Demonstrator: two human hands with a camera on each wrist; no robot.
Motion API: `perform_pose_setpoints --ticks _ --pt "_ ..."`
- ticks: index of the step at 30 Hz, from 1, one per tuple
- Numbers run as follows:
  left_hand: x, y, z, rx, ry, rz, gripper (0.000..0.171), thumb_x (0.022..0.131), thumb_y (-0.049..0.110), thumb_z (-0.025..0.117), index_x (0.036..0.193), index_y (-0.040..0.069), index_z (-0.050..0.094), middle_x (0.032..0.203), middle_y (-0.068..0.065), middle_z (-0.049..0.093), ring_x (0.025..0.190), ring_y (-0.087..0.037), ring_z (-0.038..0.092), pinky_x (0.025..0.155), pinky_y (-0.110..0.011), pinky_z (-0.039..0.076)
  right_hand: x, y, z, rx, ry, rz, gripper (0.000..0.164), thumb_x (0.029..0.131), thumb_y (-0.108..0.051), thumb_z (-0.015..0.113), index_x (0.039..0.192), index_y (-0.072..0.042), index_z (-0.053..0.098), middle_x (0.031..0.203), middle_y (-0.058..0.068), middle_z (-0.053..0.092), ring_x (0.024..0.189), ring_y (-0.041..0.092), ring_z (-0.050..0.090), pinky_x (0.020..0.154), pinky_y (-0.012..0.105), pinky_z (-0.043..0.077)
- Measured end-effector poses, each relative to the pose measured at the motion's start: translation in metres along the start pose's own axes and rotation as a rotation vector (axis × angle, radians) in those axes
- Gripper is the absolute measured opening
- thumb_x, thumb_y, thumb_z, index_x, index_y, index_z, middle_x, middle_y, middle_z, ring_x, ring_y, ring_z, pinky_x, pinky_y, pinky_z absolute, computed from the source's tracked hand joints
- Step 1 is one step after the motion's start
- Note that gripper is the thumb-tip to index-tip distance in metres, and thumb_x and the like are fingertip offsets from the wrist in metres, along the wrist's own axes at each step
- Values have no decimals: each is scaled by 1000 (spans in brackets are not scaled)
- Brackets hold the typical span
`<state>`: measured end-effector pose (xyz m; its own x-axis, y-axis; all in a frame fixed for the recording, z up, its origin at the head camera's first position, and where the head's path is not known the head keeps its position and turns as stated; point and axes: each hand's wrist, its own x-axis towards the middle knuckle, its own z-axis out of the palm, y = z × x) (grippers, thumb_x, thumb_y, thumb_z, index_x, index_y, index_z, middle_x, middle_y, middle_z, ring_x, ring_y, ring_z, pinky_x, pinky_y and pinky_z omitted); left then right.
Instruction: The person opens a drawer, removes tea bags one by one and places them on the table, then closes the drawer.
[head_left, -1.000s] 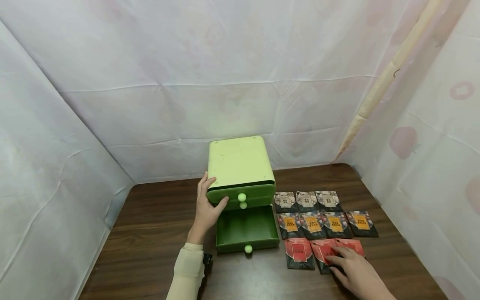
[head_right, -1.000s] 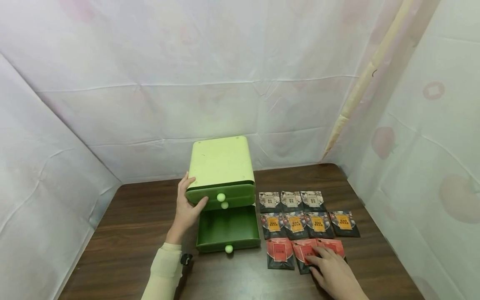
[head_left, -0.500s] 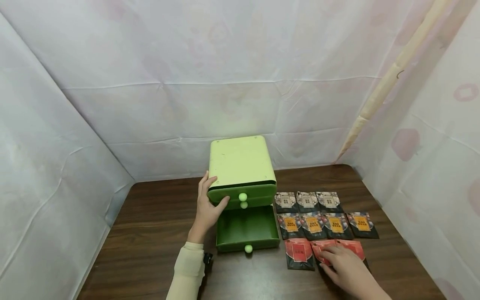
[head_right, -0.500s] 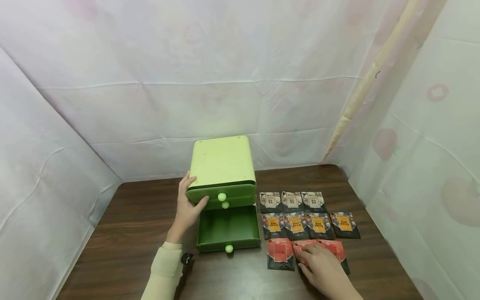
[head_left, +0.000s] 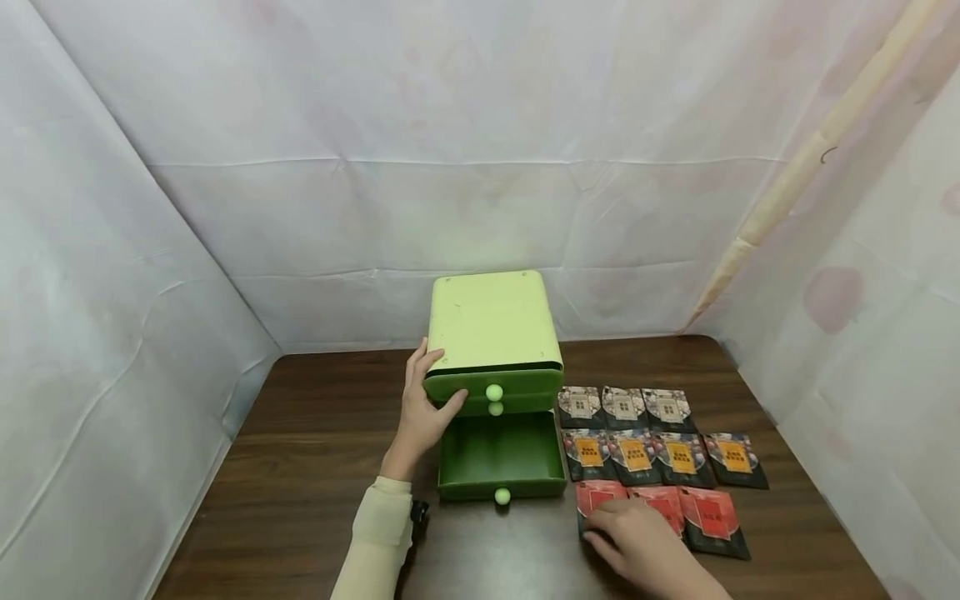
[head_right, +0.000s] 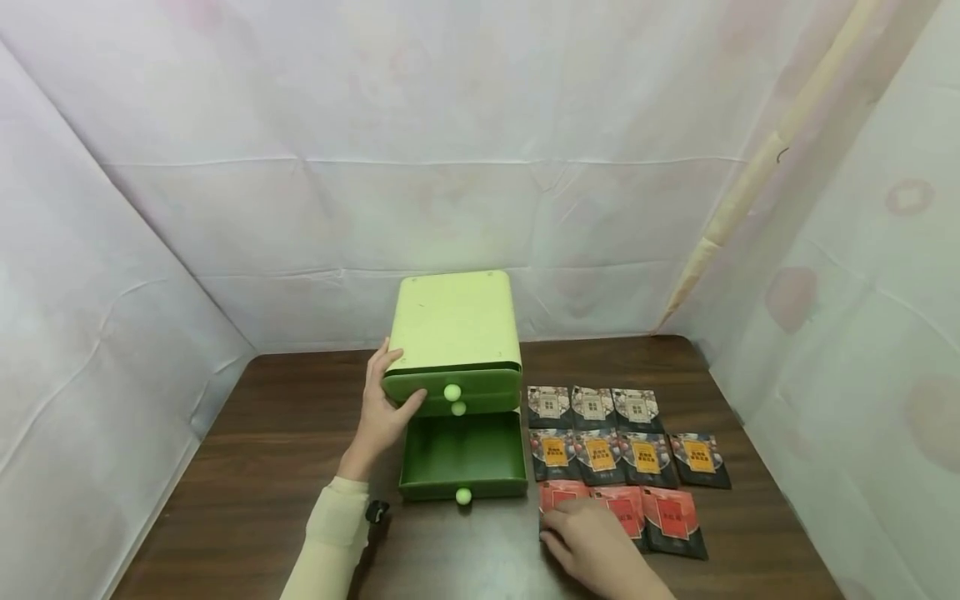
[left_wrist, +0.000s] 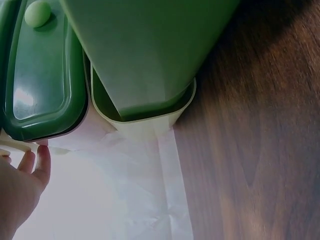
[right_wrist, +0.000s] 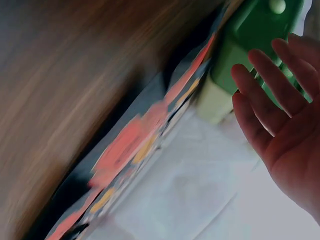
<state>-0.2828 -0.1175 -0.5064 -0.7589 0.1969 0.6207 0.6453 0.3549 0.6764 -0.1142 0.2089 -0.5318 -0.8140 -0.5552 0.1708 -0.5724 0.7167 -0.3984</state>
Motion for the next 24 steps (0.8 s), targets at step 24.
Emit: perform_pose_setpoints --ticks 24 --pt "3 4 3 27 -16 -43 67 82 23 70 139 25 35 153 -3 13 139 -23 13 99 -63 30 71 -63 31 -102 94 -108 9 83 -30 68 76 -27 63 67 -15 56 56 1 49 46 25 43"
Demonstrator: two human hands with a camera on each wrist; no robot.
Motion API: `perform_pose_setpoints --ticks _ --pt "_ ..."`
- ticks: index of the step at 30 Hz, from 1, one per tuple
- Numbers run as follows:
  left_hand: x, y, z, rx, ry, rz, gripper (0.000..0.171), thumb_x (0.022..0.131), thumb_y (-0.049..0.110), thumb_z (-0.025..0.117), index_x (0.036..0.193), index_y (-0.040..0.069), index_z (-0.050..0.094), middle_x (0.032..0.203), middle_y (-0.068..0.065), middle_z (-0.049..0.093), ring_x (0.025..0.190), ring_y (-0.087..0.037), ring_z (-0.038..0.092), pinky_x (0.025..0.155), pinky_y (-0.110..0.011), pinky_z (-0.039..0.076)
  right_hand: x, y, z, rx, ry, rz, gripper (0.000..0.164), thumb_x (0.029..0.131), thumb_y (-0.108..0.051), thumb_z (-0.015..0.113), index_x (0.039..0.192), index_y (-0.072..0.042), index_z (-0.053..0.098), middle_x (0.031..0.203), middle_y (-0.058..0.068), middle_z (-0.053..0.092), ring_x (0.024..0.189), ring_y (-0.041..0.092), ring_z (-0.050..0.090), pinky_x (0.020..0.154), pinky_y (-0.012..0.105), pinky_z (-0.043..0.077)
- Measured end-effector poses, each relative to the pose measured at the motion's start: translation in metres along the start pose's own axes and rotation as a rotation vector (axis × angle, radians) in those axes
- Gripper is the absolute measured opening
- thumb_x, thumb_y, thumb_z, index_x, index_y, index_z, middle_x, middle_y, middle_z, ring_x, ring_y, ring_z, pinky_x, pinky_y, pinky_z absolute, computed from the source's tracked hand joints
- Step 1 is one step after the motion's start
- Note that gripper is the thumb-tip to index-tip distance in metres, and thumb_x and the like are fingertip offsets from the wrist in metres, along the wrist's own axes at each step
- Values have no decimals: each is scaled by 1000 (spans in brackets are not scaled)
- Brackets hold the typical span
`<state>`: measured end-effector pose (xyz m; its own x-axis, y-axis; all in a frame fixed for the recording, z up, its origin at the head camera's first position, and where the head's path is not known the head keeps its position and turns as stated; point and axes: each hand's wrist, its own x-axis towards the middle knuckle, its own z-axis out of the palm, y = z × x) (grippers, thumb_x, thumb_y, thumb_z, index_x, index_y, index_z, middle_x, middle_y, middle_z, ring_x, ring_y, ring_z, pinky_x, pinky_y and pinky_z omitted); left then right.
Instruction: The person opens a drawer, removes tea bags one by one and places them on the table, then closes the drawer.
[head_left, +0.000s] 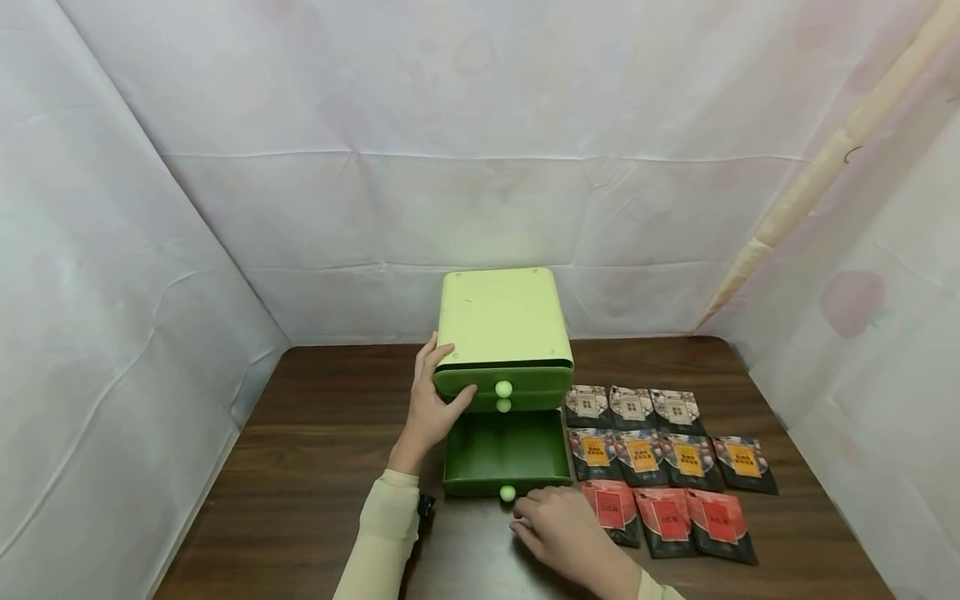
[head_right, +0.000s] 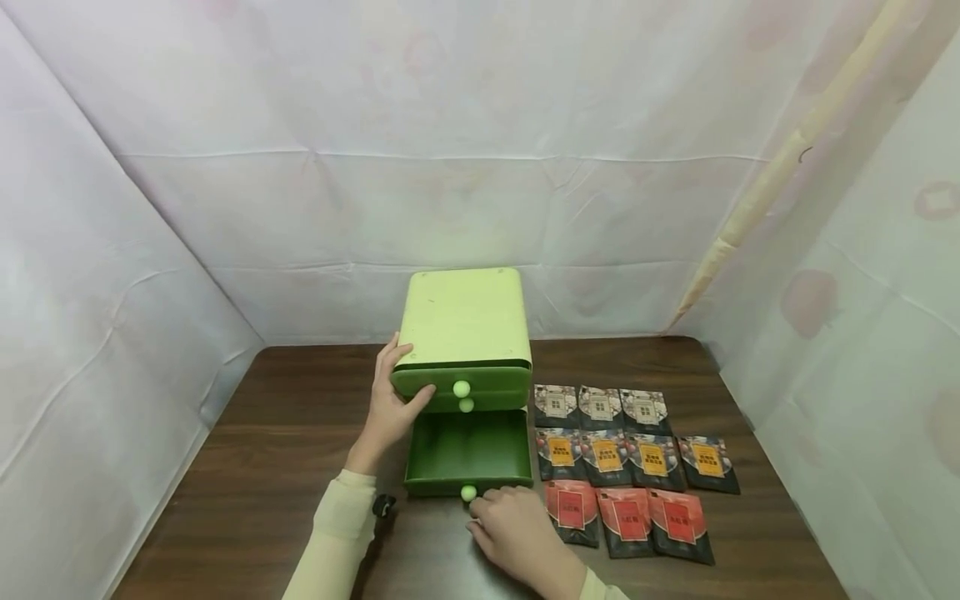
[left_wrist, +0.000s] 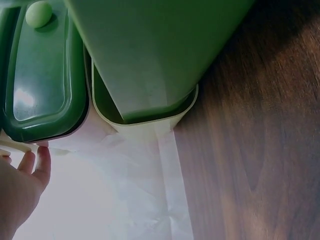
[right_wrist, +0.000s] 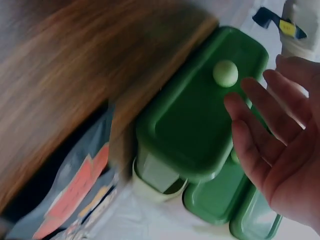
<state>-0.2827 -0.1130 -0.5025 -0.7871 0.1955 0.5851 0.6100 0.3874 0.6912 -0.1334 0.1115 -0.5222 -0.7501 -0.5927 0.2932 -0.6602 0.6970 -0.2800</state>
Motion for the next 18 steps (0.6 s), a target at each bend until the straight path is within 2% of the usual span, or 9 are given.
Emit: perform_pose_setpoints --ticks 3,7,11,14,18 --pt "1 10 -2 4 6 19 67 82 18 71 138 20 36 152 -13 15 138 -27 15 96 -67 31 4 -4 6 -27 -15 34 17 82 -32 69 69 -26 59 57 -14 49 46 1 41 37 23 33" --pt "4 28 -6 -11 10 43 64 80 10 71 136 10 39 147 -24 18 137 -34 17 94 -69 30 7 -10 14 -69 -72 164 30 84 -38 65 60 -26 53 46 -12 39 38 4 32 32 25 24" --pt "1 12 -3 -1 9 31 65 81 18 71 138 17 38 151 -14 17 138 -30 15 96 -67 30 10 -16 22 -120 -86 284 48 86 -46 60 47 -26 41 38 -10 29 33 7 28 29 27 22" --pt "1 2 0 8 10 35 66 82 23 71 138 22 36 152 -8 16 139 -26 14 97 -66 31 13 -19 26 -167 -83 344 57 87 -51 57 42 -24 35 35 -8 26 31 8 26 28 27 21" --pt "4 20 -5 -5 18 64 64 81 14 71 137 14 38 148 -20 19 138 -32 16 95 -68 31 17 -19 30 -222 -69 378 58 88 -50 56 41 -23 34 36 -6 28 31 11 27 27 29 22"
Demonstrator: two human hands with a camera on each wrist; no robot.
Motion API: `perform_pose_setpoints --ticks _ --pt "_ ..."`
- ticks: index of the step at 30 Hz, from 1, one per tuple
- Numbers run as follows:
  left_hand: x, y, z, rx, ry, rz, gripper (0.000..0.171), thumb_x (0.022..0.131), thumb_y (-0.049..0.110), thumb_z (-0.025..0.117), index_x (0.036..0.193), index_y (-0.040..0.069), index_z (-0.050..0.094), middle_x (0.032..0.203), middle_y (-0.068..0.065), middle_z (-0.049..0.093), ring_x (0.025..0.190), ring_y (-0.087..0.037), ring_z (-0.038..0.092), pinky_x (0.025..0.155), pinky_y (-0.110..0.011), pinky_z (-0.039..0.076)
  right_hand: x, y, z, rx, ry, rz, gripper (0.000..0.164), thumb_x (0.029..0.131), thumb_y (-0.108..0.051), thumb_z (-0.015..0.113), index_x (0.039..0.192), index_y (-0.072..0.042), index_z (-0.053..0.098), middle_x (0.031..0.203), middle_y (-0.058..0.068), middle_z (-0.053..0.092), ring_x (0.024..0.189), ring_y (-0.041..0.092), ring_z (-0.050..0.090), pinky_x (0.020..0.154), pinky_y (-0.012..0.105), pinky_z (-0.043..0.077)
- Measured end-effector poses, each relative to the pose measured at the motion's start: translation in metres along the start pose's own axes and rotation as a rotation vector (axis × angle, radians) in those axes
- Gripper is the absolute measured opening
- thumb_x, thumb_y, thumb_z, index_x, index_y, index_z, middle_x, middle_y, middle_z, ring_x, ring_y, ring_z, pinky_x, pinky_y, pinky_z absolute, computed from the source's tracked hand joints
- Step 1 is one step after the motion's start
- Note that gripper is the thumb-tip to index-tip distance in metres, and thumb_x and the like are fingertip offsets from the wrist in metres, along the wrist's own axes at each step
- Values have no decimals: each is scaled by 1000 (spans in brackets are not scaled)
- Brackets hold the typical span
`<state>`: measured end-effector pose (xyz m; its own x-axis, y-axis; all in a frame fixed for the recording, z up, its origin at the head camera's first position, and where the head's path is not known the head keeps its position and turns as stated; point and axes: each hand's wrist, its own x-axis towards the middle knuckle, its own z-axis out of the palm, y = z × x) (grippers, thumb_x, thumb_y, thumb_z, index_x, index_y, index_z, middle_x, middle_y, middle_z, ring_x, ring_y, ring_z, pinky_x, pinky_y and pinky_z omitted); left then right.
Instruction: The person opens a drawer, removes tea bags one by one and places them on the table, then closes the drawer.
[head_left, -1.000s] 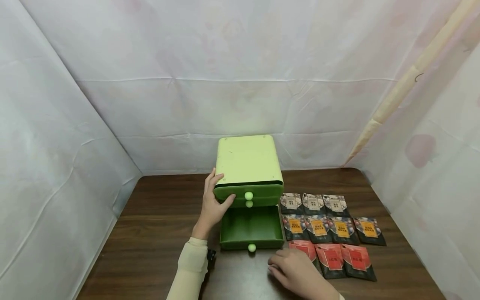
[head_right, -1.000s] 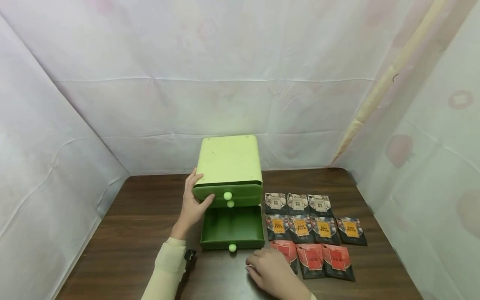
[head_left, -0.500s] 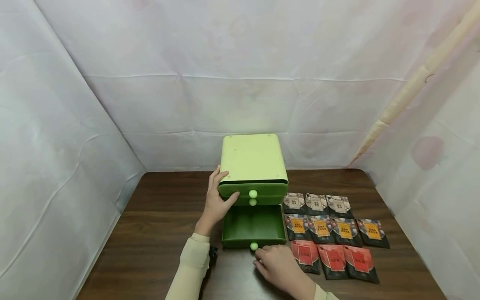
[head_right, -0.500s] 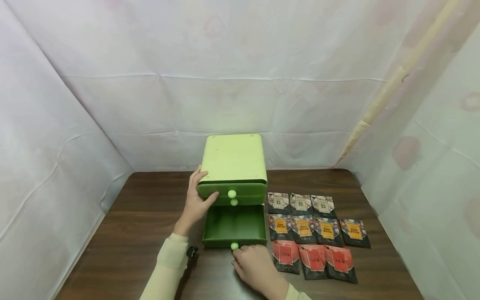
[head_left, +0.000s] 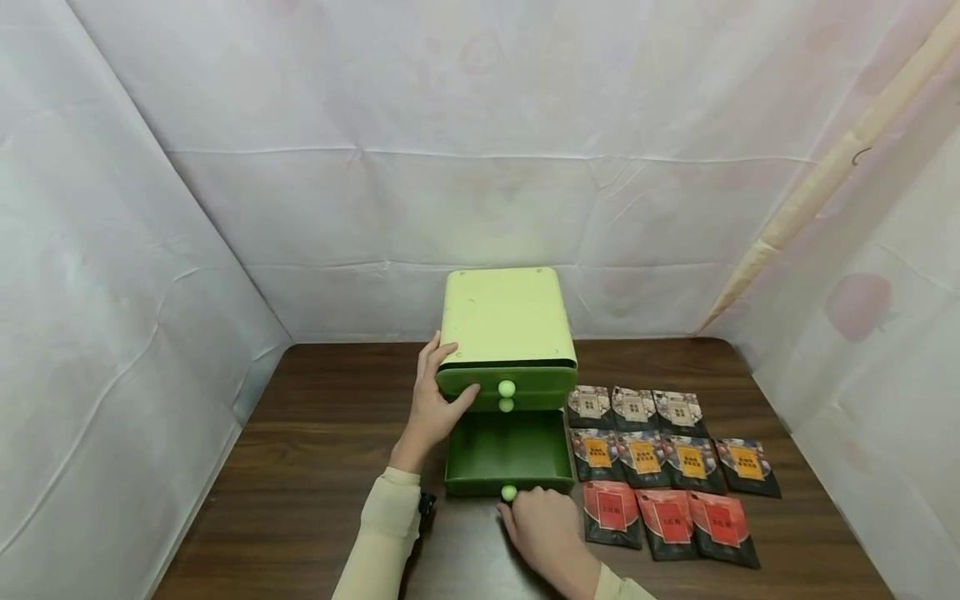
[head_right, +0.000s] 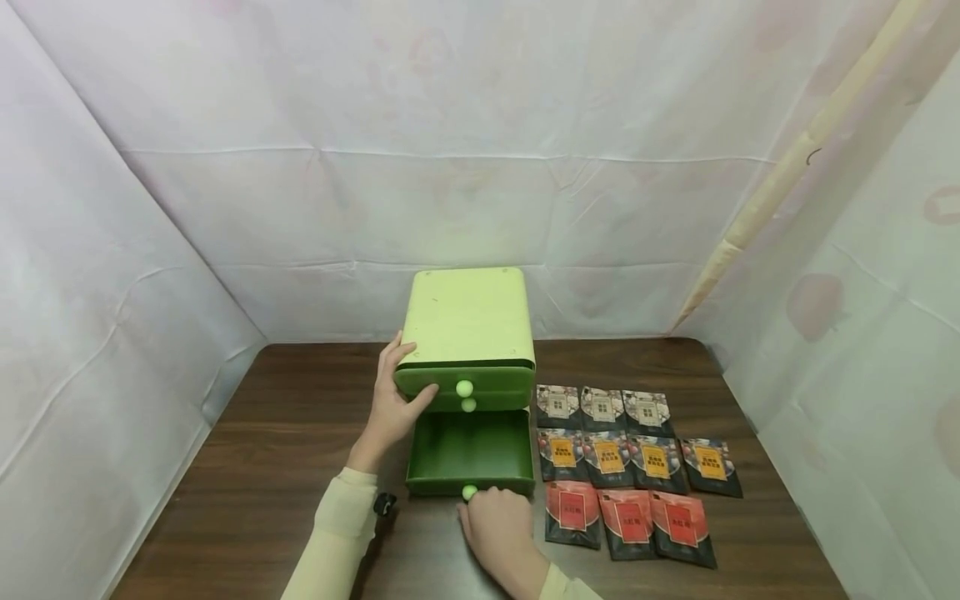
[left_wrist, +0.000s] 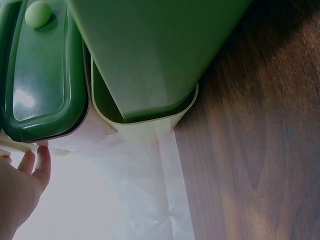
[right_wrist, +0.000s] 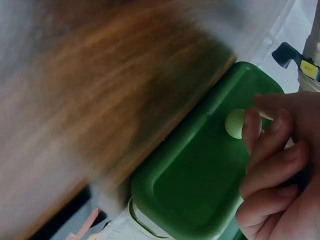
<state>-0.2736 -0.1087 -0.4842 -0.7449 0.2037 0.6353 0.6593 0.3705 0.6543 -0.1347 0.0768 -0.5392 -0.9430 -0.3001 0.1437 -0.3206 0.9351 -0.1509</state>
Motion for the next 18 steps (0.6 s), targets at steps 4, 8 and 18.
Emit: perform_pose_setpoints --ticks 4,8,18 --pt "3 13 -3 -5 5 6 63 80 9 71 134 8 39 145 -27 21 136 -38 17 94 -69 31 3 -2 5 -32 22 16 56 88 -48 55 43 -22 34 38 -5 29 31 12 28 27 29 22" --pt "4 16 -4 -4 2 -11 63 80 9 71 134 7 40 146 -26 20 136 -37 18 95 -68 31 7 -5 9 -51 27 31 57 89 -50 54 43 -22 34 37 -5 27 31 12 25 28 28 17" --pt "4 15 -3 -3 5 -15 62 79 8 71 133 6 40 145 -26 20 137 -35 17 95 -68 31 17 -12 12 -109 -27 105 60 89 -47 53 39 -20 33 33 -3 26 29 13 26 29 30 16"
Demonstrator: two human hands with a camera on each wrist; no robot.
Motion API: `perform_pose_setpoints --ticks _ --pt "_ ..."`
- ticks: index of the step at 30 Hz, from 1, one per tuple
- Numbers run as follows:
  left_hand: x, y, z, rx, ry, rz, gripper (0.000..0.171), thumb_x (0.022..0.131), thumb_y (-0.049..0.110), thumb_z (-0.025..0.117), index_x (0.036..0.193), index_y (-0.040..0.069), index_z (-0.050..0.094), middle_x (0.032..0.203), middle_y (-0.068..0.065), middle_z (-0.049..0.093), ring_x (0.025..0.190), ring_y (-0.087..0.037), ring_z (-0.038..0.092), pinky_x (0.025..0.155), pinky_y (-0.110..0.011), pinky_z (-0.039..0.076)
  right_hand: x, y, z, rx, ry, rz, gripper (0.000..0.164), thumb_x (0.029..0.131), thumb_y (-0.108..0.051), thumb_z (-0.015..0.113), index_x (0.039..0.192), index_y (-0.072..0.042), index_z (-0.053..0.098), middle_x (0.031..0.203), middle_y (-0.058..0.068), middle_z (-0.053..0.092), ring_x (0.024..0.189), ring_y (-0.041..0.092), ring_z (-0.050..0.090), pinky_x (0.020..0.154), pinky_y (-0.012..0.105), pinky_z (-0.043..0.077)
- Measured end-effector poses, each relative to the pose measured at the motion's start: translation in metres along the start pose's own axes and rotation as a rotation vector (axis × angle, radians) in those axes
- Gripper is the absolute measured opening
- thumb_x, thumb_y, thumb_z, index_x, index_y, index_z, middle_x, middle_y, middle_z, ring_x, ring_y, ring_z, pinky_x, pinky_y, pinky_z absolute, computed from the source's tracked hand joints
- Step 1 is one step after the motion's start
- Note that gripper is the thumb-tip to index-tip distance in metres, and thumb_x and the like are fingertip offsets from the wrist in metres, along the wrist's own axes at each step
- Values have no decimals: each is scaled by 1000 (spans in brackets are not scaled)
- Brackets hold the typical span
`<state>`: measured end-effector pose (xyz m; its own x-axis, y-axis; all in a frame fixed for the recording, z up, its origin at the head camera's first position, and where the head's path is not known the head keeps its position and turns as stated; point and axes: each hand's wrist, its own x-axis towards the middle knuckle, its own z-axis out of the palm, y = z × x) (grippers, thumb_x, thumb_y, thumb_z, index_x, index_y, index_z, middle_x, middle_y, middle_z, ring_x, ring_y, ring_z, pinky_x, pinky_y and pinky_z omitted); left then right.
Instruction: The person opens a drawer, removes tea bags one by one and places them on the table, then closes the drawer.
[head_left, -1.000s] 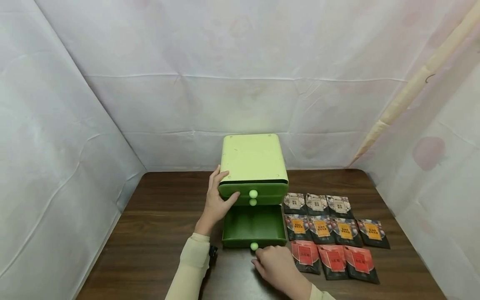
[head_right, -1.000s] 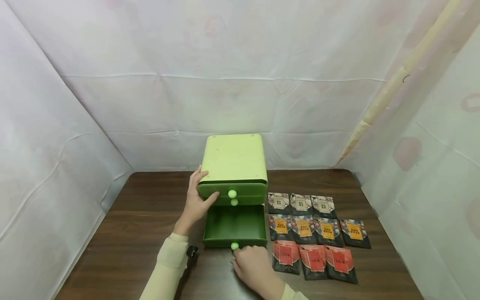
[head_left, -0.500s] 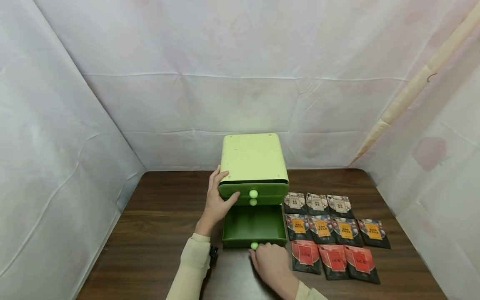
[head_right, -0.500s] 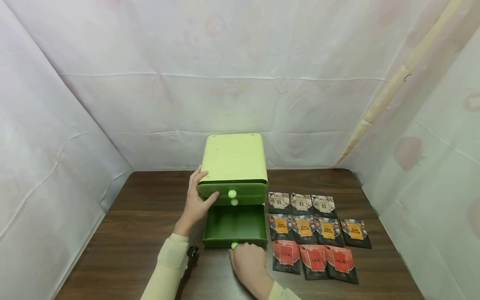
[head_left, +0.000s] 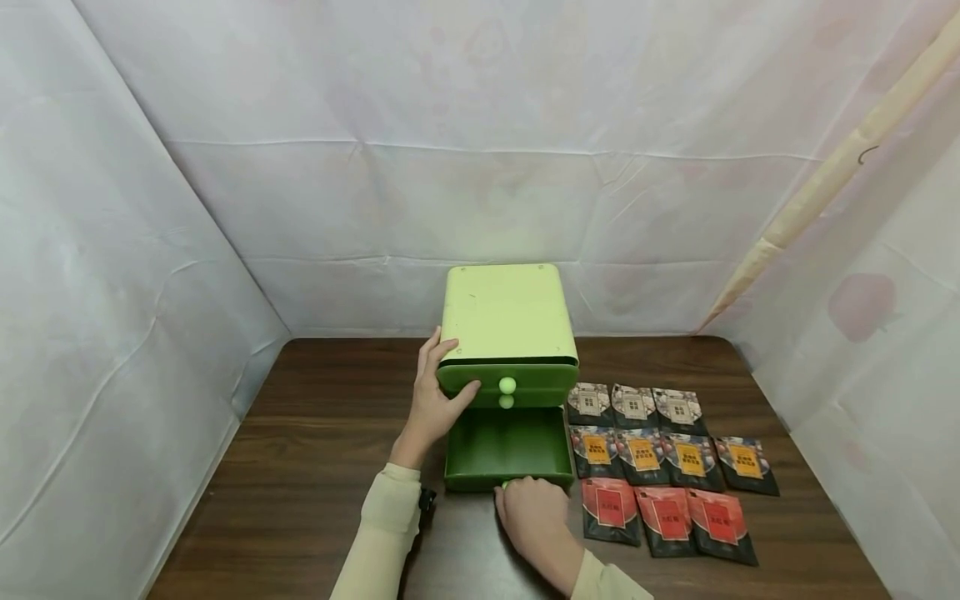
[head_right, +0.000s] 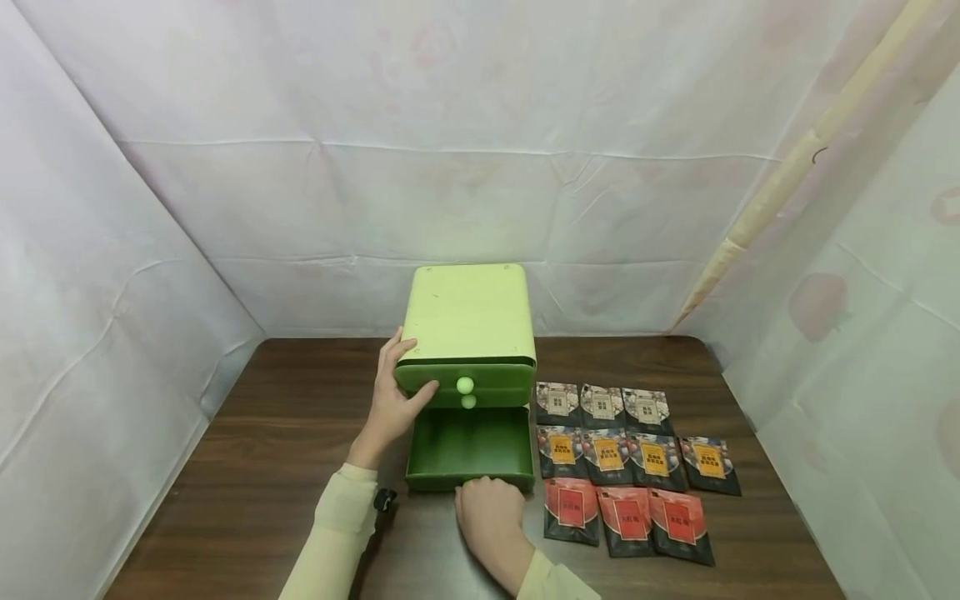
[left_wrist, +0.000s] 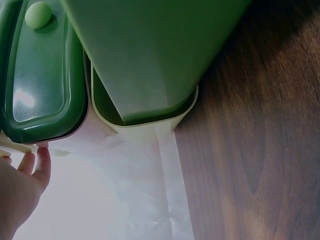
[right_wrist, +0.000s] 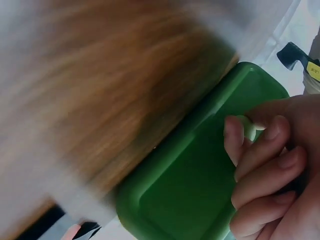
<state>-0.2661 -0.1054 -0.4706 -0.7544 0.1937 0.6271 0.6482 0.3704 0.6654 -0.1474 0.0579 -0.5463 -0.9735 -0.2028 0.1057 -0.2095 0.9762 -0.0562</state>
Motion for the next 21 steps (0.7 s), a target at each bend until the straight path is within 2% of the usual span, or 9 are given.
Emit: perform_pose_setpoints --ticks 10,17,21 --pt "-1 -2 0 -5 -2 1 63 80 8 70 134 8 39 146 -26 20 137 -35 16 95 -68 30 14 -4 -4 -27 16 25 59 88 -44 54 39 -20 33 33 -2 26 29 14 28 30 30 17" --pt "-1 -1 1 -8 12 15 63 79 8 72 133 5 40 144 -26 22 136 -39 16 95 -68 30 25 -1 -3 -56 108 19 58 86 -43 59 40 -19 33 34 -1 28 30 16 34 27 31 25" --pt "-1 0 1 -9 13 10 63 78 7 72 133 5 40 144 -27 23 136 -39 17 94 -68 30 35 3 0 -71 162 0 58 86 -40 61 41 -19 31 35 -1 27 30 17 35 25 30 25"
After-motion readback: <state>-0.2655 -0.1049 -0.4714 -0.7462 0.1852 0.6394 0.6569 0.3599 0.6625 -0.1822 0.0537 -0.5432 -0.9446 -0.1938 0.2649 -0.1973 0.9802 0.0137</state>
